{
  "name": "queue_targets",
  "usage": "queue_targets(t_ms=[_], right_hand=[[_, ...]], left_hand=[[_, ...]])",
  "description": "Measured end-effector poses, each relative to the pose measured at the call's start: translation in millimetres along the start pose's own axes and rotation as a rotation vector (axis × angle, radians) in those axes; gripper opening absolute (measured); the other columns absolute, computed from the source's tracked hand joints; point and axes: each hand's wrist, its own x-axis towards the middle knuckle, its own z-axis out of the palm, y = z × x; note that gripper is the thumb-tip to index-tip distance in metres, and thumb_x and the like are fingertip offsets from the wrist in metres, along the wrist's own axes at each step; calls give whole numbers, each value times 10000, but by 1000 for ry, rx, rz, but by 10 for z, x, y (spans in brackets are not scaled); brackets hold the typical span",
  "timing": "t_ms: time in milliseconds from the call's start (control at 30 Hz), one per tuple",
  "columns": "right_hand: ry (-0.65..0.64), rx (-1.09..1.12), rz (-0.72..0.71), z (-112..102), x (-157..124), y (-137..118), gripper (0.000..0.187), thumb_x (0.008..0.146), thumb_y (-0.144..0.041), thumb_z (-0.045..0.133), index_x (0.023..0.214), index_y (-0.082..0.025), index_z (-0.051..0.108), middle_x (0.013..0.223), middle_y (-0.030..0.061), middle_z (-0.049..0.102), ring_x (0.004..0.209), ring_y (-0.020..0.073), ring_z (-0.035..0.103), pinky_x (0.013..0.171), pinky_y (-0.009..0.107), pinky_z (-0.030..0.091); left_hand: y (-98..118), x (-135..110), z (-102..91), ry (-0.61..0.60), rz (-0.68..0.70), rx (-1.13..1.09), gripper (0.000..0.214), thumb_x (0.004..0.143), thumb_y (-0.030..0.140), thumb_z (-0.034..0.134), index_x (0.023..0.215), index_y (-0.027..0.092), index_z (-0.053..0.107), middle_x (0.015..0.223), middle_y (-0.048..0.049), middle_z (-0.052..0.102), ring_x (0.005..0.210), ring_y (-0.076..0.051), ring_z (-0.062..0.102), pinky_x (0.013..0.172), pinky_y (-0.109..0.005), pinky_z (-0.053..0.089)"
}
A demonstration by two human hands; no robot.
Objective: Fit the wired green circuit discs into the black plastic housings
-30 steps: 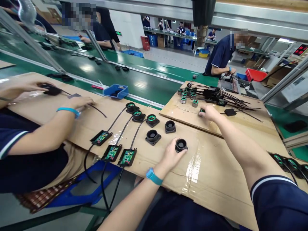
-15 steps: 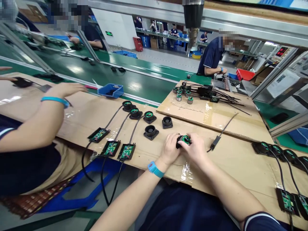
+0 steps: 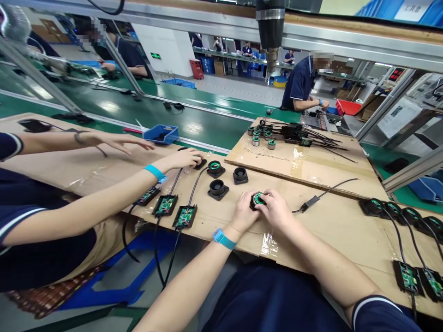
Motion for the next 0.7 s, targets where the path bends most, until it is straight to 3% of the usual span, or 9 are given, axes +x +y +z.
queue_targets(t_ms=[100,200,267,333,433,533,633,700], right_hand=[[17,-22,12,10,-44,5,327,881,-364,743,1148,-180,698,1259,149,572,1079,271,615,976,422,528],[-10,-18,7,17,-37,30,455,892,-324,730,1312,-190,616,1303,149,585,1165,275,595,1005,417,508],[-97,0,7,-4,19,67,347,904,-282,710,1235,-187,663,1158,111,663,1059,239,642,943,358,526],[-164,8,11,-37,100,104,219,900,-271,708,1101,-187,721,1018,80,693,932,213,667,871,316,535],[-78,-35,48,-66,219,127,232,954,-308,634,1143,-205,720,1113,101,687,967,217,666,883,315,524],[-51,-137,143,-63,298,118,300,992,-333,570,1215,-176,694,1181,152,671,984,240,672,862,325,522],[-131,-159,165,-77,324,116,215,955,-317,625,1049,-165,744,997,129,711,860,238,689,792,310,524],[-82,-156,166,-84,312,110,255,988,-339,576,1119,-181,727,1076,130,707,960,243,684,858,313,516]], left_hand=[[-12,-8,3,-6,-3,-29,422,807,165,660,1217,200,565,1168,-99,658,1112,-260,627,997,-459,542],[-51,-31,33,-18,-64,-62,401,800,178,685,1188,203,587,1154,-92,666,1100,-258,643,1008,-458,542],[-89,-53,51,-43,-103,-72,416,787,163,688,1189,199,587,1145,-93,670,1074,-255,661,1001,-460,550],[-130,-69,45,-61,-144,-103,573,759,215,761,1283,194,530,1202,-114,661,1094,-266,666,1003,-467,554],[-177,-68,-17,8,-159,-182,914,715,449,859,1441,177,376,1350,-186,582,1234,-309,609,1084,-498,499],[-194,-46,-90,109,-120,-166,1005,724,654,788,1474,159,336,1411,-234,516,1321,-346,539,1128,-536,443],[-191,-46,-113,67,-150,-83,1085,649,655,841,1488,189,333,1431,-221,501,1330,-362,527,1127,-558,439],[-193,-69,-105,12,-157,-49,1132,615,602,888,1508,214,310,1448,-203,488,1336,-361,522,1137,-562,433]])
